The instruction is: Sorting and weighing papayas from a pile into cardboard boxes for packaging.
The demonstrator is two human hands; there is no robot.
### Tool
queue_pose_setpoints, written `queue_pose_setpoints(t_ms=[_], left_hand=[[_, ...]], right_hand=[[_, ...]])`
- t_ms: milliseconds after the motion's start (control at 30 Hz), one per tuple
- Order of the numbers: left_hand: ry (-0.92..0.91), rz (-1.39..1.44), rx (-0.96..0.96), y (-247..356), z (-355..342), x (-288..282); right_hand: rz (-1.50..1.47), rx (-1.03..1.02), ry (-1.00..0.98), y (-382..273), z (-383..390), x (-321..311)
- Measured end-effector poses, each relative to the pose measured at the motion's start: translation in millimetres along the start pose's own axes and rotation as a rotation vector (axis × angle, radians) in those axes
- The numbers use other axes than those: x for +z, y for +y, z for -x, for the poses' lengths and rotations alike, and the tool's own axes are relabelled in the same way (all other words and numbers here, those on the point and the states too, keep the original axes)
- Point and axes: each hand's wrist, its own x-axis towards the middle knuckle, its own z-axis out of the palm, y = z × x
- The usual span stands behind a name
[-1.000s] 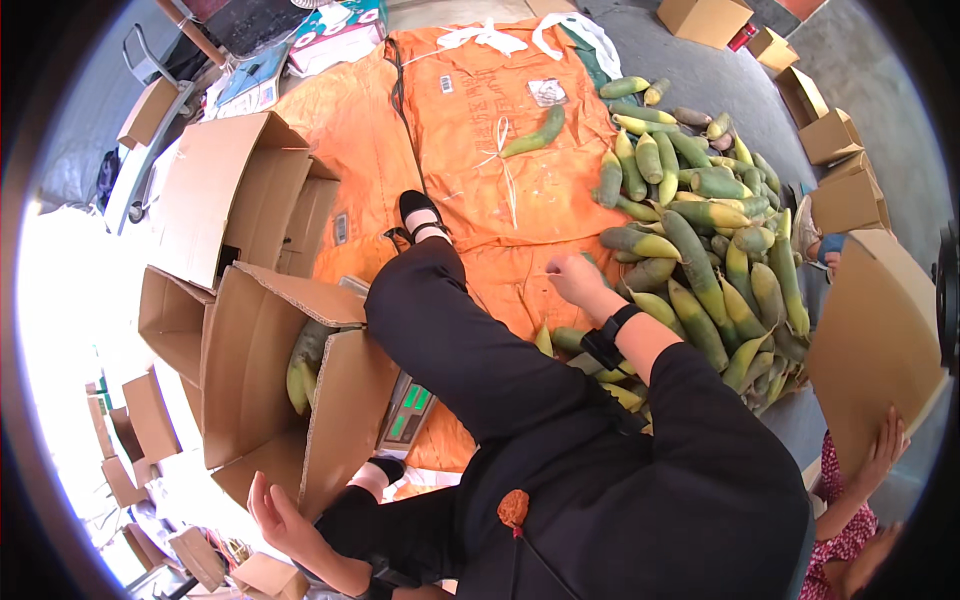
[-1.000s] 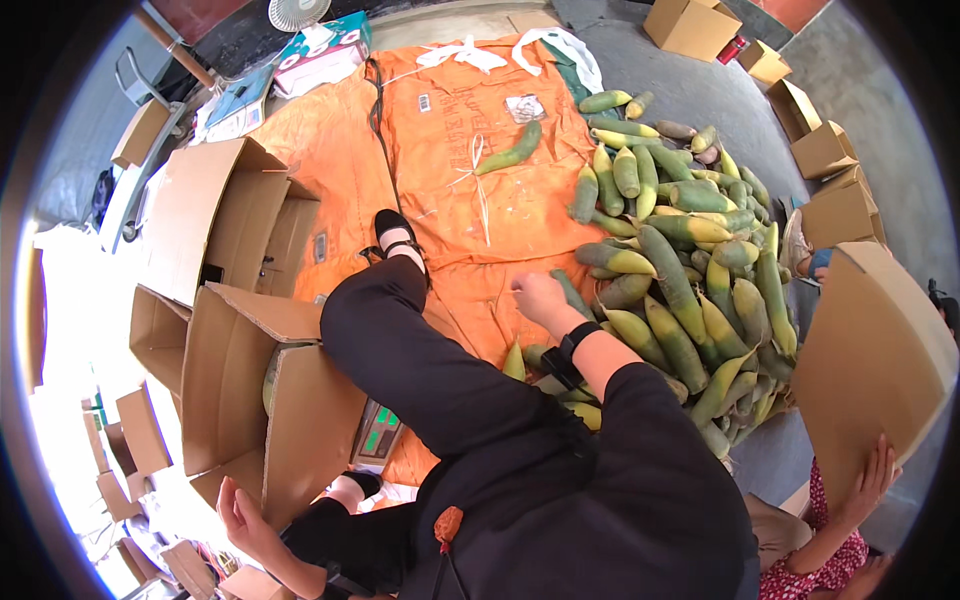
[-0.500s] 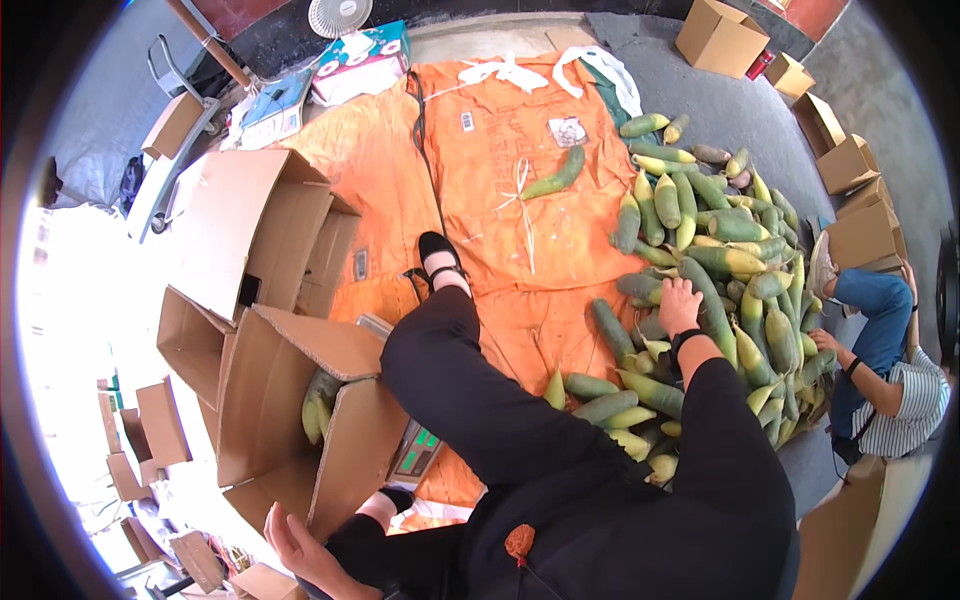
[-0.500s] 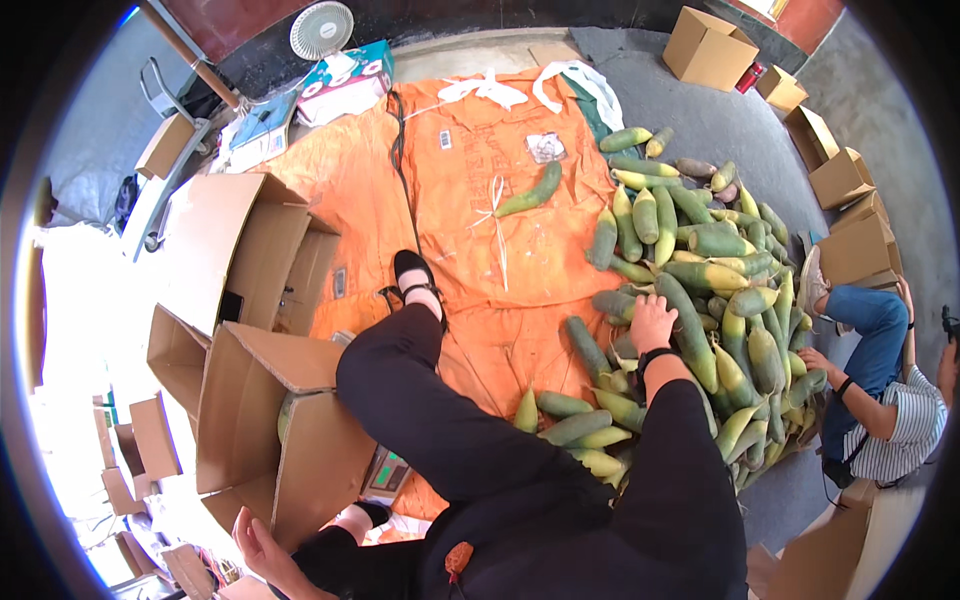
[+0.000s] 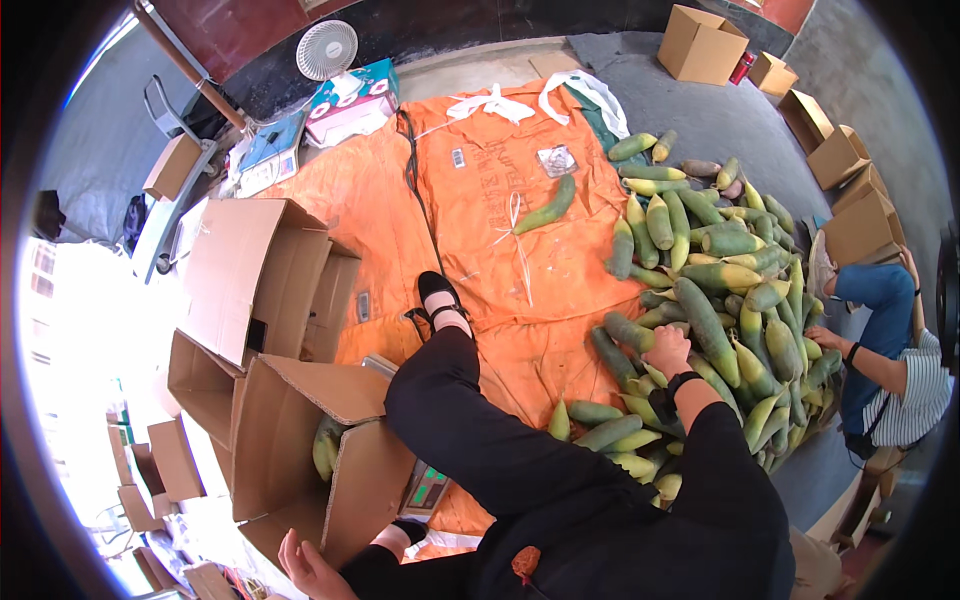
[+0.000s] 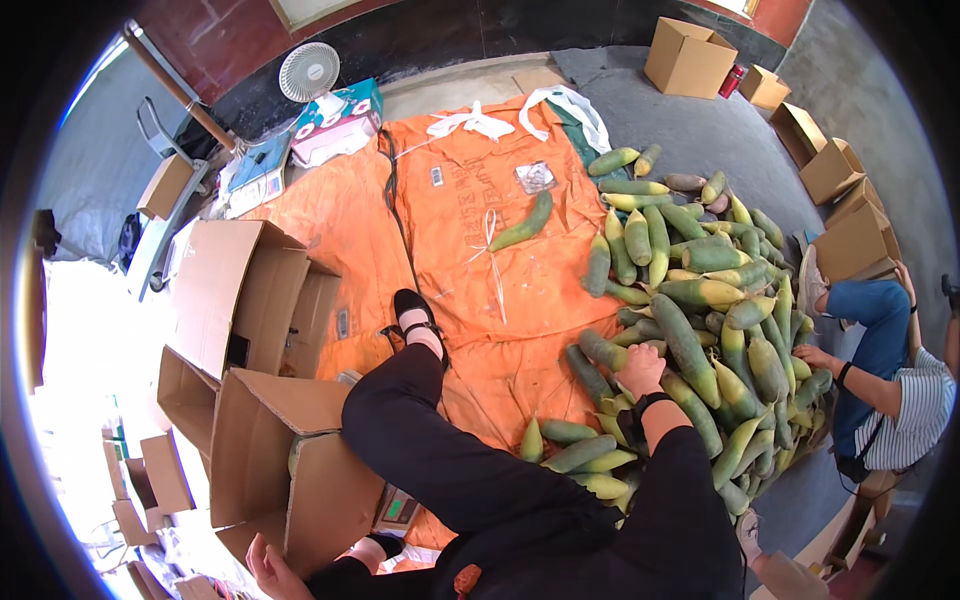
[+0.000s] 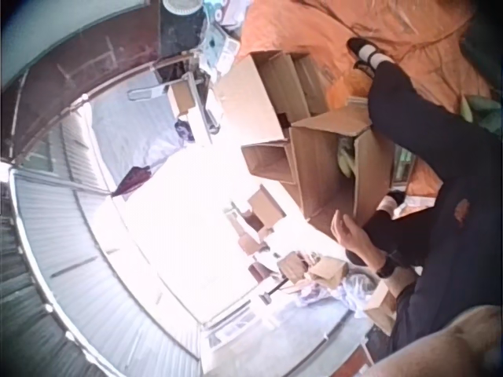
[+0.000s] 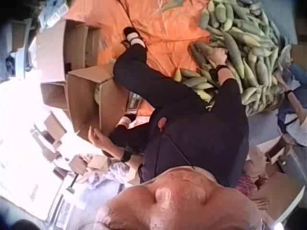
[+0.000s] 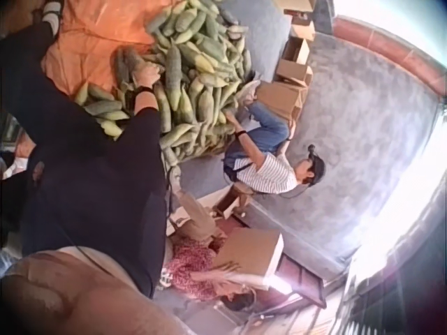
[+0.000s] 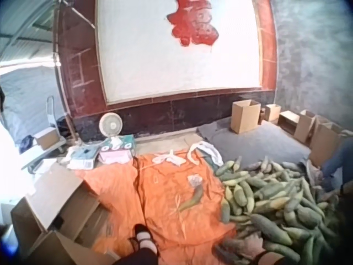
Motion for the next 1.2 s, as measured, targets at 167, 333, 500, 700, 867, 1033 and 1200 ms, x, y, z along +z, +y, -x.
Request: queue_pose_setpoints(t_ms=[167,333,500,700,867,1033,1200], left_hand=[[-0.030,0.208,-0.147,-54,3,-7],[-0.016,0.238,-0.058,-33,-12,0],[0.009,0.324,-0.156,-35,-14,-15],[0.041,0.372,-0.182,-32,-20,-32],[-0.045,0.113,-0.035,-28,-32,-47],[-0.287,-0.125,0.239,-17,-54,-40],[-0.544,0.217,0.109,-27,-69,-17]], right_hand=[[-0.321,-0.245,0.115,-29,10,-9],[-0.609,-0.746,0.370,-87,40,-102],[-0.607,-1.259,0.606,-189,140,-222],[-0.558,-1.718,0.455,-292,238,-253],[-0.477,-1.927,0.255,-346,294,-218],[-0.384,-2.000,0.221,-372,330,-177],[-0.619,-1.985,0.329,-377,327,-160]])
